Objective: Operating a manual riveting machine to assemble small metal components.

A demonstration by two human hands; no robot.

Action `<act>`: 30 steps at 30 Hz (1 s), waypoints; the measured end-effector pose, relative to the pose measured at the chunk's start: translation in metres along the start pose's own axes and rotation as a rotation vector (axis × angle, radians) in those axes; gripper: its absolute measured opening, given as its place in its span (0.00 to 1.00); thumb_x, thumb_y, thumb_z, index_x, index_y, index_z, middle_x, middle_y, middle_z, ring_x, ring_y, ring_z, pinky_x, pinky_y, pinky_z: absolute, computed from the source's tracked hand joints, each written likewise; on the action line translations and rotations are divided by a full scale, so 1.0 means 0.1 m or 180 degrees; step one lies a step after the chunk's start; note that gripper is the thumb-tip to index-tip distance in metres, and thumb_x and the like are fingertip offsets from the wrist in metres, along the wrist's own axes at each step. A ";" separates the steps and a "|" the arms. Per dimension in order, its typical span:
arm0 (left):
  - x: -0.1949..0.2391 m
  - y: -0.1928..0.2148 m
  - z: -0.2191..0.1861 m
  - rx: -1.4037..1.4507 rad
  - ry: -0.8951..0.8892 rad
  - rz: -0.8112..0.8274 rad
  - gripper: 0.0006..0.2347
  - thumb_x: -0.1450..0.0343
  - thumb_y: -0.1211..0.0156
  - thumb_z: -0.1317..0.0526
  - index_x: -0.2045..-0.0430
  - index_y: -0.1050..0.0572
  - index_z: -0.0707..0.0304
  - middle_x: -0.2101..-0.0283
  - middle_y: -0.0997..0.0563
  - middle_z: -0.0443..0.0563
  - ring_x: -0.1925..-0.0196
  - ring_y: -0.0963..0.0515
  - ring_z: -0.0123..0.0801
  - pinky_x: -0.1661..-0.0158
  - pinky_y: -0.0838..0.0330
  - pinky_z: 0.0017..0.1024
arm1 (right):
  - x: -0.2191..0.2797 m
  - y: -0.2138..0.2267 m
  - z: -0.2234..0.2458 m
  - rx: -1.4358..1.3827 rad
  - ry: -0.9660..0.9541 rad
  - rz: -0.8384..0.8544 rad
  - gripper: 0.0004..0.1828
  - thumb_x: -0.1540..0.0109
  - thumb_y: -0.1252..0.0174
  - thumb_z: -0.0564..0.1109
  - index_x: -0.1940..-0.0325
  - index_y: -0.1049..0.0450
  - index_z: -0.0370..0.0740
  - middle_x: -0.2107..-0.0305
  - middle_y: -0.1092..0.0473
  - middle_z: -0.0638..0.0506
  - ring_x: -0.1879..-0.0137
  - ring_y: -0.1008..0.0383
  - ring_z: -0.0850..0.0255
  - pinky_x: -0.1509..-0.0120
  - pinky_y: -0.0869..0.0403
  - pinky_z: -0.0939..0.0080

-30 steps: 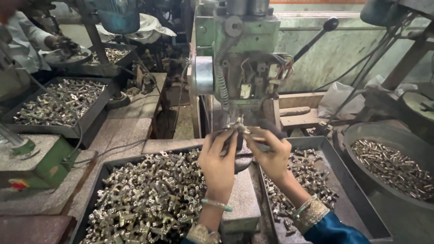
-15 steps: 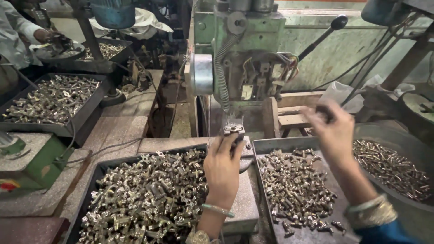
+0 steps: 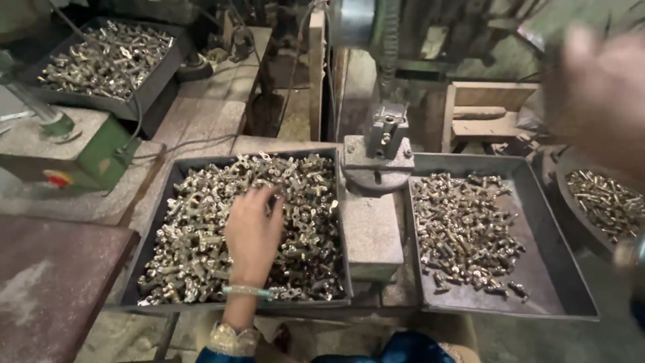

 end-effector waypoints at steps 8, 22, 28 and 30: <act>0.04 -0.90 0.03 -0.0650 -0.0305 0.1157 0.15 0.33 0.39 0.66 0.52 0.20 0.55 0.55 0.21 0.48 0.54 0.26 0.36 0.54 0.26 0.31 | 0.37 -0.49 0.76 -0.1377 -0.1052 0.0732 0.18 0.26 0.59 0.53 0.46 0.43 0.34 0.76 0.28 0.25 0.71 0.26 0.29 0.67 0.29 0.32; 0.02 -0.76 -0.32 0.0344 -0.0607 0.0171 0.12 0.36 0.37 0.70 0.59 0.19 0.65 0.55 0.20 0.58 0.54 0.21 0.47 0.56 0.24 0.39 | 0.24 -1.37 1.22 -0.5089 -0.0872 -0.0841 0.14 0.35 0.40 0.48 0.48 0.26 0.40 0.77 0.26 0.54 0.81 0.29 0.66 0.81 0.30 0.65; -0.15 -0.17 -1.12 0.1605 -0.0609 -0.0578 0.10 0.33 0.30 0.65 0.60 0.20 0.64 0.58 0.17 0.52 0.62 0.15 0.33 0.64 0.18 0.28 | 0.12 -1.08 1.38 -0.2305 0.1092 -0.1705 0.12 0.41 0.28 0.45 0.55 0.17 0.42 0.78 0.23 0.50 0.79 0.26 0.67 0.76 0.31 0.64; -0.29 -0.12 -1.37 0.1808 -0.0745 -0.0769 0.10 0.33 0.29 0.64 0.61 0.19 0.64 0.59 0.16 0.52 0.63 0.15 0.32 0.66 0.18 0.28 | 0.15 -0.99 1.25 -0.2517 0.1046 -0.1810 0.11 0.41 0.28 0.44 0.56 0.17 0.41 0.76 0.22 0.49 0.74 0.24 0.67 0.72 0.28 0.66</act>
Point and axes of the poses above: each hand's wrist, its own x-axis away from the middle knuckle, its own y-axis out of the back of the hand, z = x × y, the point moved 1 cm from there along -x, towards the middle knuckle
